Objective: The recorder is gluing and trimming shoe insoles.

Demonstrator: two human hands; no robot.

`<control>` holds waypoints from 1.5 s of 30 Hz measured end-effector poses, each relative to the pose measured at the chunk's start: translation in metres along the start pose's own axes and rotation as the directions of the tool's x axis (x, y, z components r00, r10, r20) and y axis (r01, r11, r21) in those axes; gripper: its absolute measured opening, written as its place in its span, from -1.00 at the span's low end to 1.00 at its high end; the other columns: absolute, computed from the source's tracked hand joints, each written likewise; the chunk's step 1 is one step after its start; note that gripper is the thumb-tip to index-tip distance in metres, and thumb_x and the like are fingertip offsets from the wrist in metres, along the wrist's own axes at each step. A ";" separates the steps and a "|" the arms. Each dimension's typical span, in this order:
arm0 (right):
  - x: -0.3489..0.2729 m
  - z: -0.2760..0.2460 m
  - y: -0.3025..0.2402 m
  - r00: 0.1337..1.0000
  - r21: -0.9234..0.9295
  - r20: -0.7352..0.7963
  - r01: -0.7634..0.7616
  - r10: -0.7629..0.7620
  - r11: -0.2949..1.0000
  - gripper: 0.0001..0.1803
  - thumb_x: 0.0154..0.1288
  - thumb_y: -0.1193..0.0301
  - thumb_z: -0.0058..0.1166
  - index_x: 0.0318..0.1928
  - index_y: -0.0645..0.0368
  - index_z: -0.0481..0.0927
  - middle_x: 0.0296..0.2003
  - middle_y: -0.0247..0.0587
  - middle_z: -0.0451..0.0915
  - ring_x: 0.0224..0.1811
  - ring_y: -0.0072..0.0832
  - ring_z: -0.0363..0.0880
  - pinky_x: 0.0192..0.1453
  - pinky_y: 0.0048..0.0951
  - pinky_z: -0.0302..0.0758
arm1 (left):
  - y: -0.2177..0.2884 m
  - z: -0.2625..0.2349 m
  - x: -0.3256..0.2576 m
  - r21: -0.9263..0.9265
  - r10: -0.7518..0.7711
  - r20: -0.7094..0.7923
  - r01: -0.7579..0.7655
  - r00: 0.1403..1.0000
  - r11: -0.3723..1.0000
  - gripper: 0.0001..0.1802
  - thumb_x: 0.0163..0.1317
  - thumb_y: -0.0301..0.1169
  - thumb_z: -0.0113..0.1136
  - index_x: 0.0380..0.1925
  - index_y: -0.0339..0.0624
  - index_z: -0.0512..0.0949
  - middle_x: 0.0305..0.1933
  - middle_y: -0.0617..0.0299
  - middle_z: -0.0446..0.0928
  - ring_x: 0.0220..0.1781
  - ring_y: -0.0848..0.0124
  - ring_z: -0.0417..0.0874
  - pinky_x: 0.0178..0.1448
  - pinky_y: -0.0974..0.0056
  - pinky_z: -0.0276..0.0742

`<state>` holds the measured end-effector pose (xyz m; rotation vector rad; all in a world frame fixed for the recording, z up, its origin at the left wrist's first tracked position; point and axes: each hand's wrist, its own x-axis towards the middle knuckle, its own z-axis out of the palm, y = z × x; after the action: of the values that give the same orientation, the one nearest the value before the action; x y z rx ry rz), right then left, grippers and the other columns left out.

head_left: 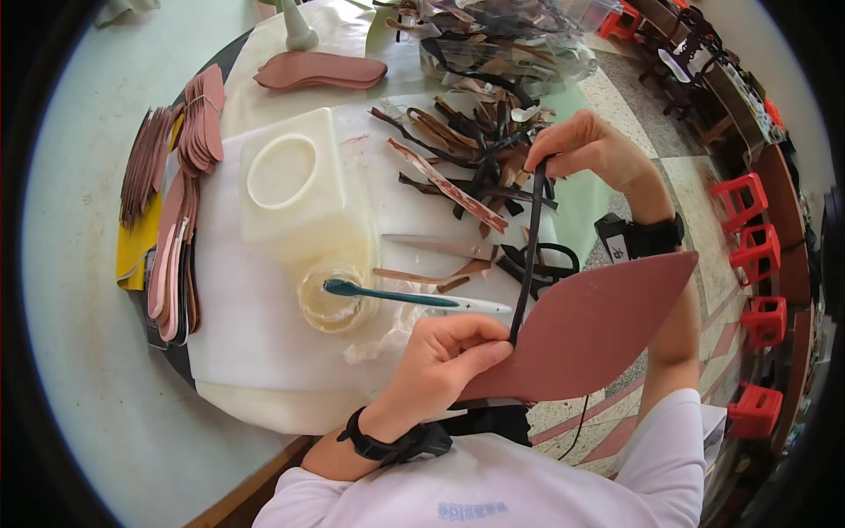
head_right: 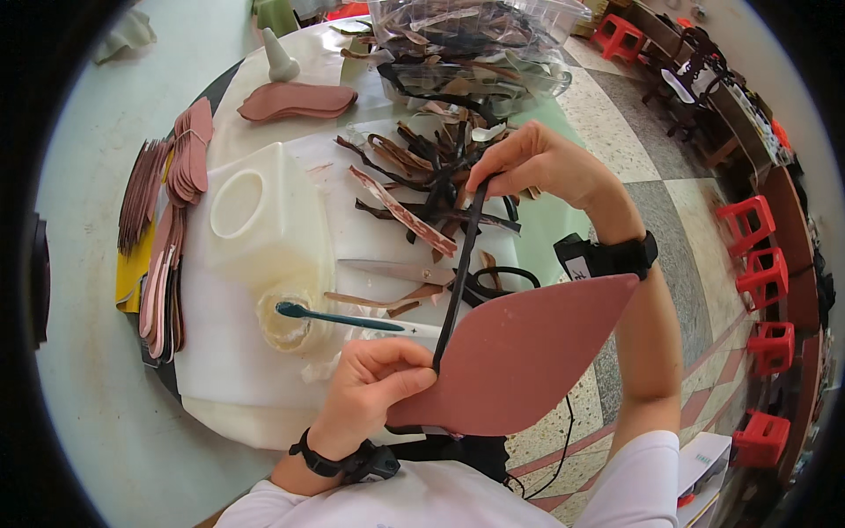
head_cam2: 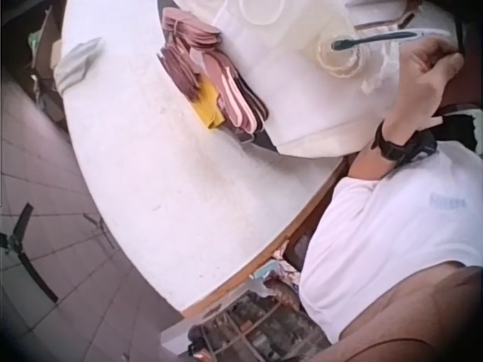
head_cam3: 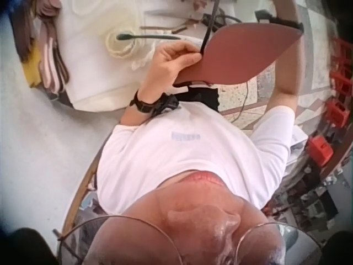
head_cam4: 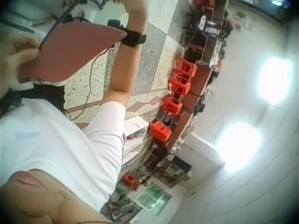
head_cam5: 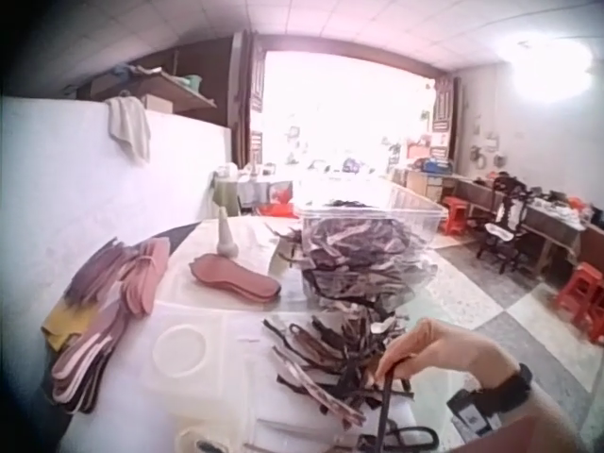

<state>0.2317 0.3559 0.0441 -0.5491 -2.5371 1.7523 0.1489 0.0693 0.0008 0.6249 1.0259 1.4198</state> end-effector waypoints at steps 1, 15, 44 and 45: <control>0.003 -0.002 0.003 1.000 0.003 0.008 -0.001 0.001 1.000 -0.76 -0.10 0.65 0.06 -0.34 0.29 0.66 -0.38 -0.27 0.62 -0.38 -0.60 0.48 -0.30 -0.62 0.39 | -0.001 0.000 0.001 -0.031 -0.037 -0.007 0.037 0.999 0.999 -0.94 0.15 -0.62 0.10 -0.37 -0.38 0.54 -0.43 0.34 0.53 -0.37 0.66 0.48 -0.26 0.53 0.40; -0.003 0.019 0.031 0.927 0.301 -0.374 0.092 0.029 0.949 -0.81 0.17 0.57 -0.04 -0.25 0.31 0.62 -0.46 -0.30 0.59 -0.47 -0.66 0.48 -0.34 -0.68 0.40 | 0.000 0.000 0.009 0.185 -0.046 -0.013 0.048 0.999 0.981 -0.91 0.08 -0.66 0.16 -0.37 -0.42 0.56 -0.43 0.29 0.55 -0.38 0.64 0.50 -0.28 0.54 0.42; -0.073 0.079 -0.006 0.971 -0.601 0.070 0.224 -0.228 0.767 -0.62 -0.09 0.52 0.21 -0.16 0.28 0.50 -0.22 -0.06 0.53 -0.20 -0.19 0.51 -0.12 -0.33 0.45 | -0.014 -0.004 0.009 -0.028 -0.028 -0.236 0.022 0.971 0.999 -0.85 0.18 -0.55 0.11 -0.27 -0.38 0.56 -0.42 0.33 0.56 -0.41 0.68 0.46 -0.34 0.56 0.34; -0.073 0.076 -0.009 0.962 -0.640 0.123 0.264 -0.243 0.721 -0.64 -0.12 0.53 0.21 -0.21 0.29 0.51 -0.27 -0.05 0.53 -0.25 -0.16 0.52 -0.16 -0.33 0.47 | -0.014 -0.004 0.008 -0.065 -0.046 -0.228 0.032 0.973 0.997 -0.85 0.18 -0.55 0.11 -0.26 -0.39 0.56 -0.40 0.32 0.57 -0.39 0.67 0.48 -0.32 0.55 0.36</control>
<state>0.2824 0.2630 0.0372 -0.1408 -3.0318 0.7493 0.1511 0.0751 -0.0144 0.4001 1.1649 1.5075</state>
